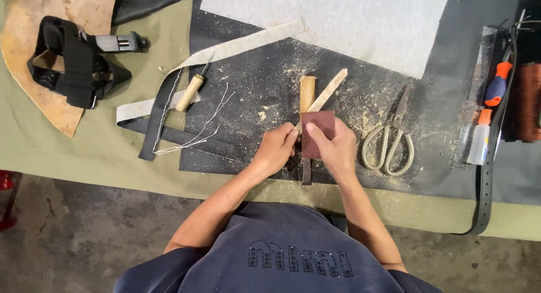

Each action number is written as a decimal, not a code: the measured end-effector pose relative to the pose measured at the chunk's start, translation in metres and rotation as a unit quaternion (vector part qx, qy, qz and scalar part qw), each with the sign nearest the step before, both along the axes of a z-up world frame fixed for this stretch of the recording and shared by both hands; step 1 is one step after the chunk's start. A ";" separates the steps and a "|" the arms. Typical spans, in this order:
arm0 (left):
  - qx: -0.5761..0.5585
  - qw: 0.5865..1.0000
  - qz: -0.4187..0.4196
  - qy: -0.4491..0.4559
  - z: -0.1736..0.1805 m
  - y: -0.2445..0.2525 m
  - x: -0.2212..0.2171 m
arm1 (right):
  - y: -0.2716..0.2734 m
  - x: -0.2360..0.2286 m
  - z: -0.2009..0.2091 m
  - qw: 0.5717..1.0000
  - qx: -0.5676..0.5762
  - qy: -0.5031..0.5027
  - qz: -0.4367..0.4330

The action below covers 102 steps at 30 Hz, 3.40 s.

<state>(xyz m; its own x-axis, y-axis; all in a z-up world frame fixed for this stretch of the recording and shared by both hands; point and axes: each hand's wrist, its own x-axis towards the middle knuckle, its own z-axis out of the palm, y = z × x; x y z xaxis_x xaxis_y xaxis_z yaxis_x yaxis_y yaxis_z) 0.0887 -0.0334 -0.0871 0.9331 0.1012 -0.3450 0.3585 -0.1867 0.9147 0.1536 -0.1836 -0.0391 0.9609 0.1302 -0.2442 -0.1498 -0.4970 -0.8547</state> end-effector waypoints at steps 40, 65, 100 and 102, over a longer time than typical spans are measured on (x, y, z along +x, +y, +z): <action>0.012 0.999 0.029 -0.010 0.022 -0.002 -0.016 | 0.025 0.029 0.003 0.998 -0.022 -0.040 0.050; 0.009 0.999 0.036 0.009 0.023 0.005 -0.033 | 0.010 0.063 0.030 0.980 0.024 -0.198 0.004; -0.022 0.999 0.029 0.028 0.014 -0.009 -0.005 | 0.020 0.043 0.045 0.980 0.006 -0.198 0.004; -0.019 0.999 0.023 0.027 0.009 -0.007 -0.005 | 0.020 0.015 0.038 0.996 -0.020 -0.024 0.079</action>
<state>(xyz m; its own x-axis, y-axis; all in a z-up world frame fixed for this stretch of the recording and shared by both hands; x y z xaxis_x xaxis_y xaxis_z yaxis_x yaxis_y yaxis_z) 0.0840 -0.0408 -0.0783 0.9076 0.1290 -0.3996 0.4153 -0.1356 0.8995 0.1684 -0.1640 -0.0014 0.9401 0.2711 -0.2065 -0.0271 -0.5445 -0.8383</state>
